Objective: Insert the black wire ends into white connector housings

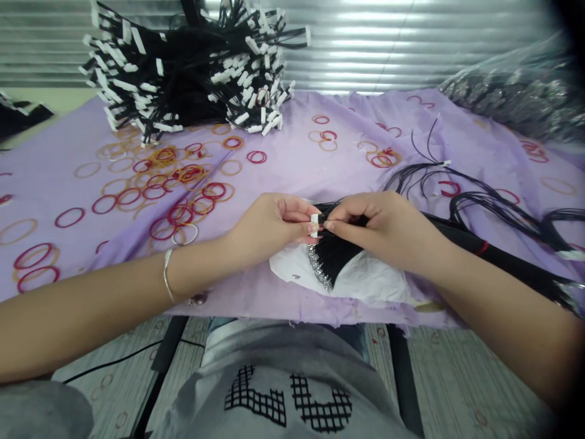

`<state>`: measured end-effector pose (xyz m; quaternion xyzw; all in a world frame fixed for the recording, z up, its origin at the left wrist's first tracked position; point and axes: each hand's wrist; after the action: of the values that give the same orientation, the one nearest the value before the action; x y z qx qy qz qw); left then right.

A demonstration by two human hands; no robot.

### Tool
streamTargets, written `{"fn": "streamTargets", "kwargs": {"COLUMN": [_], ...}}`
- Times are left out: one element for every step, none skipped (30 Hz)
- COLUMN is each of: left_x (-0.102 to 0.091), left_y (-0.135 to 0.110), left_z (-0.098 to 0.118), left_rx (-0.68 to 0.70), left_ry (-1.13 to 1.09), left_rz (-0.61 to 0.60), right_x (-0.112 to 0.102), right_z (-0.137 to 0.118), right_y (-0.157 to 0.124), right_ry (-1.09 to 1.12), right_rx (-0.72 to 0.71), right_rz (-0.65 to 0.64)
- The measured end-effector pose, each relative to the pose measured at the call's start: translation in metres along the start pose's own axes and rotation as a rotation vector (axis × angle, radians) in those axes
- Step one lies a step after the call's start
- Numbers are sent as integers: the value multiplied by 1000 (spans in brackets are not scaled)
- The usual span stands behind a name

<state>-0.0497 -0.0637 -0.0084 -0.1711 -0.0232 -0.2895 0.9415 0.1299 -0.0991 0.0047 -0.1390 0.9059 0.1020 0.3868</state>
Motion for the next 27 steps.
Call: {"fn": "streamTargets", "kwargs": {"left_x": [1, 1, 1, 1, 0, 0, -1, -1, -2, -2, -2, -3, -3, -3, -4, -4, -5, -6, -6, -7, -8, -9, -9, -10, -10, -10, -10], "left_y": [0, 0, 0, 0, 1, 1, 2, 2, 2, 3, 3, 4, 4, 5, 6, 6, 7, 7, 7, 8, 8, 9, 9, 10, 10, 10, 10], "left_z": [0, 1, 1, 2, 2, 2, 2, 2, 2, 2, 2, 2, 2, 2, 1, 1, 0, 0, 0, 0, 0, 0, 0, 0, 0, 1, 1], "left_rx": [-3, -8, -15, -20, -25, -28, -30, -34, -38, -43, -48, -52, -55, -56, -54, -51, -49, -47, -46, -45, -46, -48, -52, -55, -59, -59, -60], "left_ry": [-2, -3, -2, -1, 0, -4, -13, -27, -48, -70, -90, -110, -131, -152, -172, -189, -199, -201, -196, -192, -189, -185, -183, -182, -182, -183, -182], "left_rz": [9, 16, 20, 17, 8, -5, -21, -36, -48, -55, -60, -59, -52, -42, -34, -28, -24, -22, -25, -30, -40, -56, -75, -91, -99, -98, -93], "right_x": [1, 2, 2, 3, 3, 3, 3, 1, 0, -2, -5, -7, -9, -11, -11, -12, -11, -11, -10, -9, -7, -6, -4, -2, -1, 0, 0], "right_z": [0, 0, 1, 1, 1, 1, 1, 1, 1, 1, 1, 2, 2, 3, 5, 6, 7, 7, 7, 7, 6, 4, 3, 2, 2, 1, 1], "right_y": [0, 0, 1, 1, 1, 1, 0, -1, -2, -4, -5, -7, -8, -9, -9, -9, -9, -8, -8, -7, -7, -6, -6, -6, -5, -5, -4], "right_ry": [-5, -10, -16, -23, -35, -53, -92, -158, -246, -340, -421, -481, -518, -534, -548, -571, -596, -613, -613, -603, -590, -582, -585, -600, -617, -620, -598], "right_rx": [-12, -19, -24, -26, -23, -24, -45, -86, -141, -204, -275, -342, -397, -436, -464, -477, -477, -472, -473, -482, -496, -506, -512, -513, -512, -512, -508], "right_rz": [10, 17, 20, 17, 5, -1, 10, 44, 104, 176, 242, 271, 255, 211, 154, 106, 84, 87, 106, 126, 137, 141, 143, 146, 148, 147, 146]}}
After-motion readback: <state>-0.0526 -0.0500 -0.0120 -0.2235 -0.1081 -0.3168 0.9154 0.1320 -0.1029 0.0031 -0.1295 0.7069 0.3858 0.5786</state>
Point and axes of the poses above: each hand's wrist, its own y-axis towards the middle knuckle, its own x-axis out of the palm, z = x × y, and after that the axes turned 1 degree about -x, right-handed
